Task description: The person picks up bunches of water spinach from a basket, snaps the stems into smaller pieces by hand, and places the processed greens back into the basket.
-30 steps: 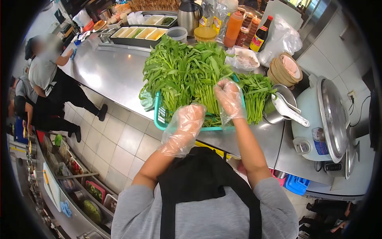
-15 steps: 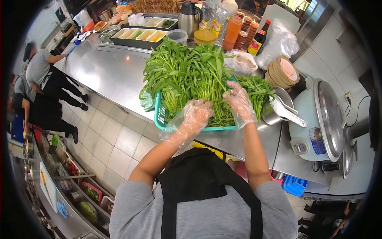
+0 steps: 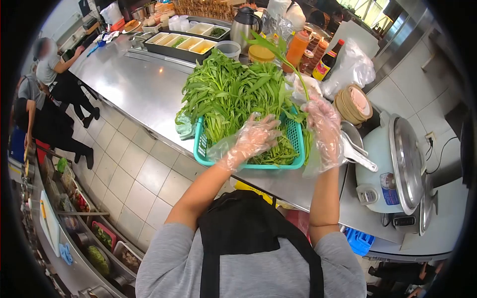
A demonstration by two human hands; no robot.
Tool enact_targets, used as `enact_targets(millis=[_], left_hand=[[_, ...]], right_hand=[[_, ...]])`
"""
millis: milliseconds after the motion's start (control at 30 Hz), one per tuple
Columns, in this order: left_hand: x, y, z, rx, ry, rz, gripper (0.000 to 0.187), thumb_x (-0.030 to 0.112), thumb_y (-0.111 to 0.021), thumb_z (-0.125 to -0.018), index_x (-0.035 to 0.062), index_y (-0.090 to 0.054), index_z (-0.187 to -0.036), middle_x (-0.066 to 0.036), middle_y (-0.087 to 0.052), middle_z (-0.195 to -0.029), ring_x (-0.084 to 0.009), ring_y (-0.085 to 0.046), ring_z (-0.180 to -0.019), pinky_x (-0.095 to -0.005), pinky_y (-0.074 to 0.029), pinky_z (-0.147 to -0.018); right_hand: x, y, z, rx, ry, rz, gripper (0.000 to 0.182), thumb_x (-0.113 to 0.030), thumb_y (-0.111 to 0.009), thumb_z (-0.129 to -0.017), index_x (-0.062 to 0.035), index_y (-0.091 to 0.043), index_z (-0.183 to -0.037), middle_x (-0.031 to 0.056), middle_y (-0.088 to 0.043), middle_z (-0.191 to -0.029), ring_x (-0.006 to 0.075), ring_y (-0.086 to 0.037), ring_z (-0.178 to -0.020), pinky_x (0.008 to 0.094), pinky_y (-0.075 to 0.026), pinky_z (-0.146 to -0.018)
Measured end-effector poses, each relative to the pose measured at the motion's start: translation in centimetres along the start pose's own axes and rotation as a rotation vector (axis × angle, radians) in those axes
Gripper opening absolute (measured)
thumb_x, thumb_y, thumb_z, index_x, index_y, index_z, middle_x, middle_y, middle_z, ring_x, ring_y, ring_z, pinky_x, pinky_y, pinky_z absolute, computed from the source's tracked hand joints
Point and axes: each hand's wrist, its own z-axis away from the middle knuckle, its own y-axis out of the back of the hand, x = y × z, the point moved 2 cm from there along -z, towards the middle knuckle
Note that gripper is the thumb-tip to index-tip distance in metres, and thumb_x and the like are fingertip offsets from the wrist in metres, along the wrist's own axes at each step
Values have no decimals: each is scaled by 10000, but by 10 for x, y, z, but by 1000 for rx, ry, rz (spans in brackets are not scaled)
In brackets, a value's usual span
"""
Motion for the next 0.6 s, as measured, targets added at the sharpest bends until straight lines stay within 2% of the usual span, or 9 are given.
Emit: enact_targets(millis=[33,67,133,167,300,433,467,533,600], left_hand=[[-8,-5,4,247,-32,167,317,347,-645,-882,170,-689,-1142,-72,-614,-1278,-249,-547,-1228,-491,-379,-1056],[-5,4,5,252,-32,165,317,347,-645,-882,170,-689,-1142,-72,-614,-1278,-249,-547,-1228,-491,-379,-1056],[-2,29,9,310,352,609,231,236,-677,-867,148,-709,-1079,-102,-660,-1188,-243,-641,-1087,-397,-503,-914],[-1,36,9,472,330,596,194,152,-670,-870,97,-700,-1054,-118,-696,-1029,-210,-683,-908,-322,-538,-760],[-2,53,6,911,470,683,201,107,-632,-866,65,-662,-1061,-84,-622,-698,-176,-602,-615,-317,-511,-643],[10,103,12,410,721,859,273,104,-600,-880,98,-641,-1149,-98,-624,-866,-192,-618,-738,-334,-503,-689],[4,94,12,409,722,855,273,104,-600,-880,98,-641,-1149,-98,-624,-866,-192,-618,-738,-334,-503,-689],[-6,76,12,655,312,638,318,112,-602,-865,86,-629,-1181,-121,-614,-953,-231,-612,-773,-365,-505,-716],[-5,80,7,579,398,690,353,121,-613,-844,84,-621,-1194,-149,-603,-1120,-280,-625,-878,-391,-512,-783]], right_hand=[[9,3,-3,-57,-41,-142,293,-137,-629,-933,10,-610,-1186,29,-633,-830,25,-459,-607,176,-355,-532],[17,3,-4,-60,-37,-140,293,-137,-629,-933,10,-610,-1186,29,-633,-830,25,-459,-607,176,-355,-532],[32,3,-5,-61,-150,-304,284,-117,-615,-940,6,-590,-1195,32,-615,-843,49,-460,-599,194,-363,-524],[33,1,-4,-103,-164,-348,288,-111,-604,-946,5,-578,-1209,26,-593,-827,61,-463,-602,199,-363,-526],[43,-7,-2,-131,-182,-446,318,-113,-608,-945,3,-556,-1237,29,-583,-822,63,-459,-607,195,-365,-537],[44,-19,2,-157,-193,-387,445,-101,-587,-950,-3,-454,-1363,34,-560,-858,57,-436,-628,175,-357,-547],[44,-22,3,-164,-200,-365,457,-105,-588,-950,-11,-448,-1374,30,-554,-847,57,-427,-626,175,-352,-547],[49,-25,6,-173,-193,-373,453,-109,-600,-946,-18,-465,-1368,35,-563,-829,61,-436,-620,180,-357,-548],[53,-26,6,-178,-184,-381,450,-112,-611,-941,-24,-482,-1363,39,-573,-810,65,-445,-615,185,-363,-548]])
